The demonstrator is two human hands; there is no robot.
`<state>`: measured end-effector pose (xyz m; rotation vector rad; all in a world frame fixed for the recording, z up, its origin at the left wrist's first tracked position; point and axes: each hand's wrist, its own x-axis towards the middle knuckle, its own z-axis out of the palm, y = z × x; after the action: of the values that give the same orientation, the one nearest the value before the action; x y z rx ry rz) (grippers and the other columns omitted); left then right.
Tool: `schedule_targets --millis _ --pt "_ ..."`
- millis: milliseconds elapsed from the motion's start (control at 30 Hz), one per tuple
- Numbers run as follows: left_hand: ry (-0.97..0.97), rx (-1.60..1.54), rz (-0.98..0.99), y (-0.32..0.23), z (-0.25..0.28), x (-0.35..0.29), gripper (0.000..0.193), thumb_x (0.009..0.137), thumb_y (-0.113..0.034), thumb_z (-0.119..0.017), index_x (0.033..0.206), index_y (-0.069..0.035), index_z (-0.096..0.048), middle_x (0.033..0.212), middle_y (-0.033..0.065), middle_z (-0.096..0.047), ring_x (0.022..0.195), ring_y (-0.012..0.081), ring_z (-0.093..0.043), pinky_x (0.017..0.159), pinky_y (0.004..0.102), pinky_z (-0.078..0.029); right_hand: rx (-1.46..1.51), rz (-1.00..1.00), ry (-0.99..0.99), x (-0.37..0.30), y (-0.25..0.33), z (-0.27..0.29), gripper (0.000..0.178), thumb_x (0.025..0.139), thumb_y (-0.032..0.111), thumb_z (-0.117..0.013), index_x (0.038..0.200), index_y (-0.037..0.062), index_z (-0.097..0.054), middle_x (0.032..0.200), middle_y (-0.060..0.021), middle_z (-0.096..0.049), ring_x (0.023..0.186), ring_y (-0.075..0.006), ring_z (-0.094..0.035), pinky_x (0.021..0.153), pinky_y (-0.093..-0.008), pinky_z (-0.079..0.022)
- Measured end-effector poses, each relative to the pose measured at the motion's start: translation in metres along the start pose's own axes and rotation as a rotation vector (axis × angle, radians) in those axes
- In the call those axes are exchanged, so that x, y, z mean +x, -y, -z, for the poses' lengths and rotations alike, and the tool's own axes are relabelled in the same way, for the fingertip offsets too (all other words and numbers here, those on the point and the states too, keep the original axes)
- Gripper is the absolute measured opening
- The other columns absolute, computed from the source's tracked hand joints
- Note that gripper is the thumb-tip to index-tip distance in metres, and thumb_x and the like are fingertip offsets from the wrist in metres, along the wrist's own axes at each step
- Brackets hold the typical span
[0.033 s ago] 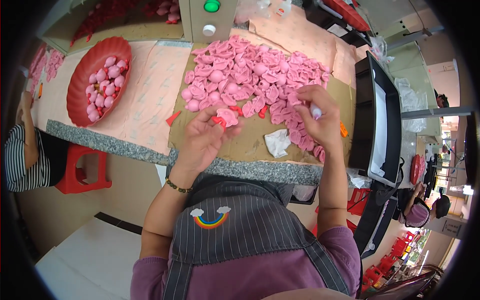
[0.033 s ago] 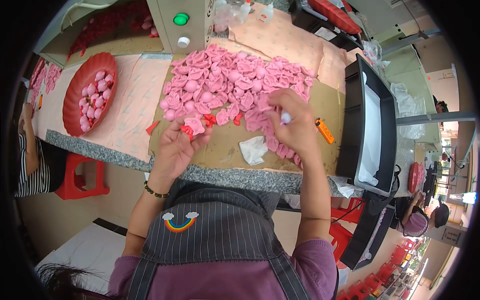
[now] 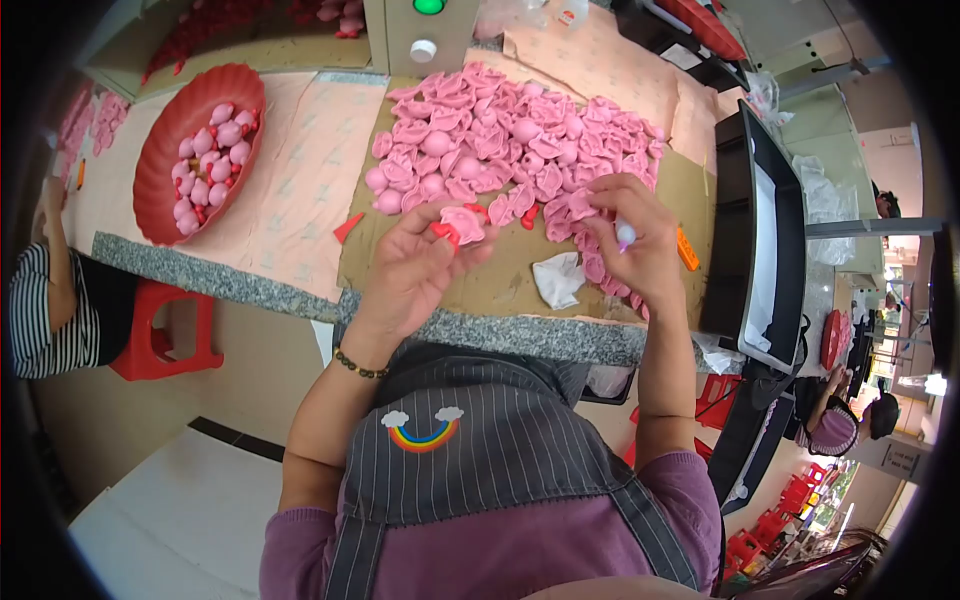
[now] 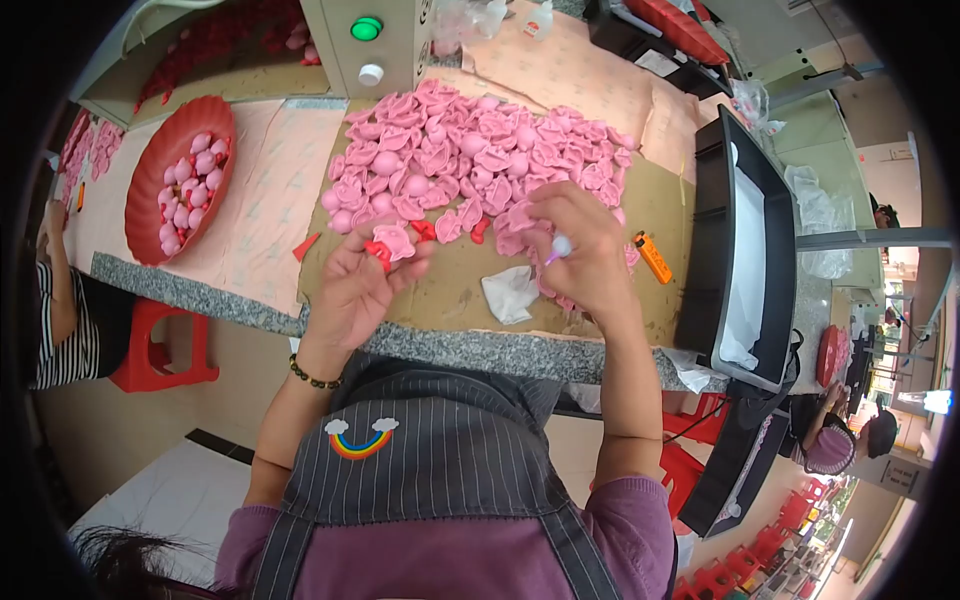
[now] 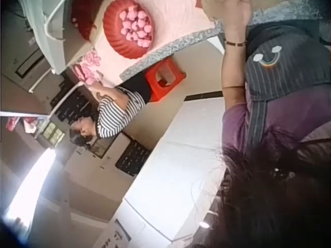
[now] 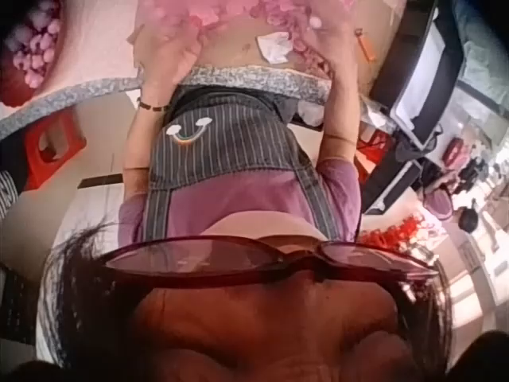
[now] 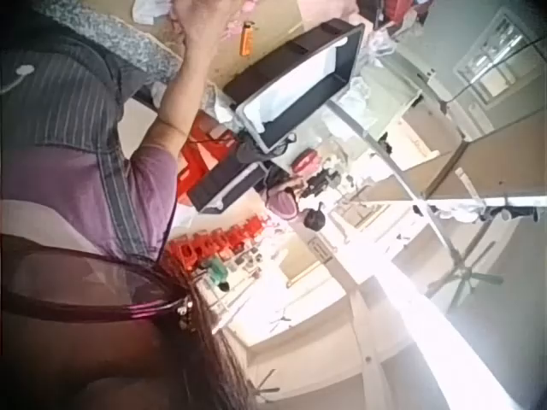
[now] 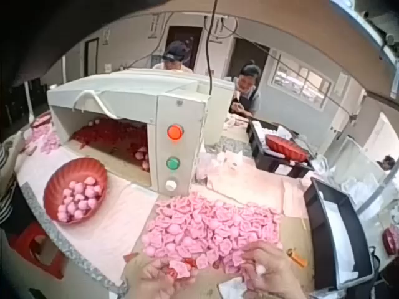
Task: Assembling pink toy components using a glue applicator.
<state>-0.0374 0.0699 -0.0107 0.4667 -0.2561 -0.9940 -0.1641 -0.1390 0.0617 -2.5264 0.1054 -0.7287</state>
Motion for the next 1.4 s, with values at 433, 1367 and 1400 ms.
schedule_targets --millis 433,1367,1400 --pt "0.016 -0.238 0.114 0.02 -0.003 0.004 0.036 0.087 -0.001 -0.052 0.122 -0.001 -0.043 0.115 0.0176 -0.054 0.107 0.031 -0.054 0.094 0.0424 -0.046 0.497 -0.27 -0.054 -0.032 0.038 -0.06 0.029 0.067 -0.008 -0.066 0.095 -0.0006 -0.061 0.099 -0.0121 -0.059 0.091 -0.019 -0.057 0.077 -0.0284 -0.047" --pt "0.022 0.28 0.036 0.032 0.005 -0.003 0.036 0.076 0.005 -0.064 0.11 0.004 -0.053 0.101 0.0109 -0.061 0.088 0.0136 -0.061 0.077 0.0242 -0.052 0.322 -0.186 -0.099 -0.031 0.062 -0.052 0.027 0.064 -0.01 -0.064 0.09 -0.0022 -0.062 0.094 -0.0147 -0.062 0.081 -0.018 -0.059 0.061 -0.0235 -0.047" --pt "0.021 0.278 0.037 0.032 0.004 -0.003 0.036 0.076 0.005 -0.064 0.11 0.004 -0.053 0.101 0.0109 -0.061 0.088 0.0136 -0.061 0.077 0.0242 -0.052 0.321 -0.188 -0.098 -0.031 0.062 -0.052 0.027 0.064 -0.01 -0.064 0.09 -0.0022 -0.062 0.094 -0.0147 -0.062 0.081 -0.018 -0.059 0.061 -0.0235 -0.047"
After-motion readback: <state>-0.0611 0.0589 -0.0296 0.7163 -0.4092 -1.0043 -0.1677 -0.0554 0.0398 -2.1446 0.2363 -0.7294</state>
